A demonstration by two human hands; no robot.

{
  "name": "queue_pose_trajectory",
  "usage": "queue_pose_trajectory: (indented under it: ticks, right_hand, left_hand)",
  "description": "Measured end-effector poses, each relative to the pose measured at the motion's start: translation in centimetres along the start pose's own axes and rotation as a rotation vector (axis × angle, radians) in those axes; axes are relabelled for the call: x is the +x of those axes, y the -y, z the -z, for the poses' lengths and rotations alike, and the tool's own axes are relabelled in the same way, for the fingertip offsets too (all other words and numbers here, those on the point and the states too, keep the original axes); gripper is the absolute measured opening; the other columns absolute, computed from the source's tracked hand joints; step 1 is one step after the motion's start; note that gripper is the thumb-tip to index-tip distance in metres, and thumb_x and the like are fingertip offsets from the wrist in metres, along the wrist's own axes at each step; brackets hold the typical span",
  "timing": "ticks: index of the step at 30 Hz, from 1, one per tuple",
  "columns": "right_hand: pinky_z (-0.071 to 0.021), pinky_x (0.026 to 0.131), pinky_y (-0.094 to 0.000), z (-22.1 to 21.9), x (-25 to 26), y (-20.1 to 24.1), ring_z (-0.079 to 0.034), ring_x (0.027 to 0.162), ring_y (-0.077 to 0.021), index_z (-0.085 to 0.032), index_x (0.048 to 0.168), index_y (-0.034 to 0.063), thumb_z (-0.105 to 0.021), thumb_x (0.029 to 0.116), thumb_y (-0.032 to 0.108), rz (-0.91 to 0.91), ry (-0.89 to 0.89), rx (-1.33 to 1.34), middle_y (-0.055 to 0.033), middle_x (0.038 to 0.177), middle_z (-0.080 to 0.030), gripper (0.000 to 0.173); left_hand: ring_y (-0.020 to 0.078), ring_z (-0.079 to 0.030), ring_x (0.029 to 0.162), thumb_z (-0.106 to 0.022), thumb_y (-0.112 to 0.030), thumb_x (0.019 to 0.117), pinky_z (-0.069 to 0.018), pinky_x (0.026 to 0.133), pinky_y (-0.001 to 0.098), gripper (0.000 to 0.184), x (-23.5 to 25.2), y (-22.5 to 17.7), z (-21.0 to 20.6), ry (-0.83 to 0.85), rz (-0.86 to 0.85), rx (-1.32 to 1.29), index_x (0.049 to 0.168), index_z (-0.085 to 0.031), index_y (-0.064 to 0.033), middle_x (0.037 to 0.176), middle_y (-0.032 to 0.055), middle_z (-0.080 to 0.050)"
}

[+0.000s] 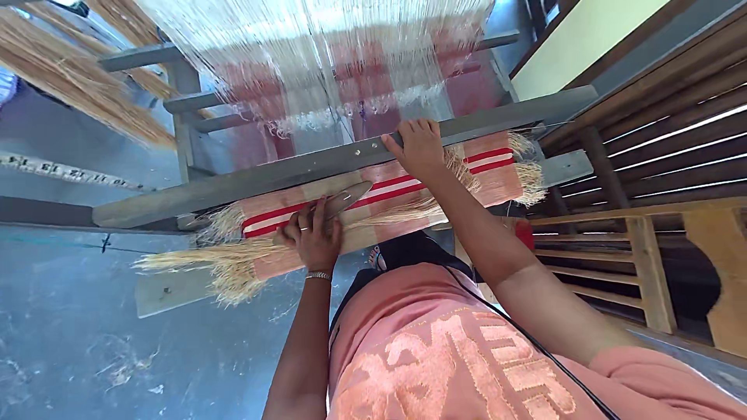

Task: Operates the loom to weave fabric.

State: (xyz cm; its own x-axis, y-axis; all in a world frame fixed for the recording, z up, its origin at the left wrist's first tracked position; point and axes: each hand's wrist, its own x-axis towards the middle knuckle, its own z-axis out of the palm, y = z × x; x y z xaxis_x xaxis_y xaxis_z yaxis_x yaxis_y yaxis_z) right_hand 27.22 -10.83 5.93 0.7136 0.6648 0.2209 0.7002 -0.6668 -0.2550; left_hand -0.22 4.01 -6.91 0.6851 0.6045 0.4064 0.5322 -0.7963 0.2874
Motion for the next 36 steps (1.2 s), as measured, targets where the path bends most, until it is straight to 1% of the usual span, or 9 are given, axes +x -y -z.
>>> queue_pose_trajectory:
  ticks: [3,8,11,13,17,22,25,30,36]
  right_hand:
    - [-0.0355,0.114,-0.0521,-0.3,-0.1,-0.1,-0.063,0.114,-0.0293,-0.071,0.112,0.0097,-0.039,0.105,0.059,0.002,-0.041,-0.003,-0.0097,0.11,-0.071,0.059]
    - [-0.0364,0.118,-0.0508,-1.1,-1.9,-1.8,-0.056,0.133,-0.0265,-0.065,0.132,0.0124,-0.056,0.1031,0.045,0.129,-0.298,0.282,-0.0069,0.139,-0.064,0.045]
    - [-0.0492,0.109,-0.0464,-0.6,-5.0,-3.5,-0.058,0.128,-0.0306,-0.069,0.117,0.0026,-0.065,0.0998,0.021,0.078,-0.524,0.474,-0.0158,0.13,-0.065,0.025]
    - [-0.052,0.103,-0.0451,-0.5,-7.3,-5.5,-0.061,0.121,-0.0301,-0.067,0.111,0.0004,-0.064,0.1001,0.019,-0.129,-0.594,0.48,-0.0175,0.121,-0.066,0.021]
    - [-0.0527,0.094,-0.0426,-1.6,-9.4,-10.1,-0.063,0.109,-0.0273,-0.064,0.116,0.0016,-0.066,0.097,0.018,-0.473,-0.513,0.561,-0.0153,0.112,-0.067,0.025]
    - [-0.0543,0.096,-0.0426,-1.2,-9.1,-13.6,-0.065,0.113,-0.0244,-0.07,0.12,0.0045,-0.054,0.1026,0.015,-0.48,-0.269,0.662,-0.0146,0.12,-0.068,0.026]
    - [-0.0535,0.099,-0.0398,0.4,-9.6,-15.5,-0.067,0.112,-0.0191,-0.069,0.122,0.0032,-0.047,0.1071,0.016,-0.514,-0.224,0.699,-0.0129,0.12,-0.071,0.029]
    - [-0.0545,0.097,-0.0389,2.5,-12.1,-17.7,-0.068,0.105,-0.0182,-0.069,0.119,0.0016,-0.058,0.1034,0.016,-0.605,-0.194,0.728,-0.0129,0.117,-0.071,0.023]
    - [-0.0561,0.093,-0.0383,3.2,-13.2,-16.6,-0.069,0.1,-0.0175,-0.072,0.116,0.0037,-0.065,0.0993,0.014,-0.617,-0.157,0.768,-0.0116,0.112,-0.072,0.021]
  left_hand:
    - [0.0306,-0.046,0.138,-0.046,-0.056,0.1001,-0.0176,0.115,0.0692,0.051,0.1,0.0,0.0,-0.009,-0.008,0.016,0.149,-0.049,-0.0436,0.146,-0.0006,-0.055]
    - [0.0365,-0.046,0.138,-0.046,-0.057,0.1015,-0.0149,0.114,0.0738,0.051,0.9,-0.6,1.4,0.087,-0.024,-0.022,0.149,-0.051,-0.0407,0.144,0.006,-0.057]
    - [0.0389,-0.046,0.139,-0.045,-0.057,0.102,-0.012,0.112,0.0789,0.05,1.7,-0.5,1.8,0.118,-0.065,-0.022,0.148,-0.052,-0.0402,0.144,0.0082,-0.057]
    - [0.0391,-0.045,0.14,-0.047,-0.056,0.1019,-0.0116,0.111,0.079,0.049,2.2,-0.5,1.6,0.114,-0.08,-0.024,0.148,-0.052,-0.041,0.145,0.0089,-0.056]
    - [0.0402,-0.041,0.143,-0.05,-0.054,0.1013,-0.0117,0.112,0.0787,0.049,3.0,-1.2,0.7,0.104,-0.079,-0.053,0.149,-0.05,-0.0435,0.15,0.0085,-0.052]
    - [0.0385,-0.035,0.148,-0.049,-0.057,0.101,-0.0093,0.113,0.0782,0.056,2.8,-1.3,0.7,0.079,-0.076,-0.041,0.154,-0.044,-0.0391,0.158,0.0069,-0.045]
    - [0.0389,-0.036,0.148,-0.052,-0.054,0.101,-0.0086,0.115,0.0777,0.058,1.9,-1.3,2.2,0.047,-0.116,-0.078,0.155,-0.046,-0.0324,0.157,0.0103,-0.046]
    - [0.041,-0.05,0.133,-0.058,-0.043,0.1011,-0.0209,0.116,0.0665,0.043,0.2,-0.1,4.2,0.018,-0.1,-0.144,0.134,-0.065,-0.0167,0.134,0.0171,-0.062]
    - [0.0464,-0.046,0.133,-0.05,-0.033,0.1045,-0.0284,0.115,0.0576,0.045,0.5,4.2,6.2,-0.066,0.144,-0.139,0.133,-0.057,0.0012,0.134,0.0282,-0.058]
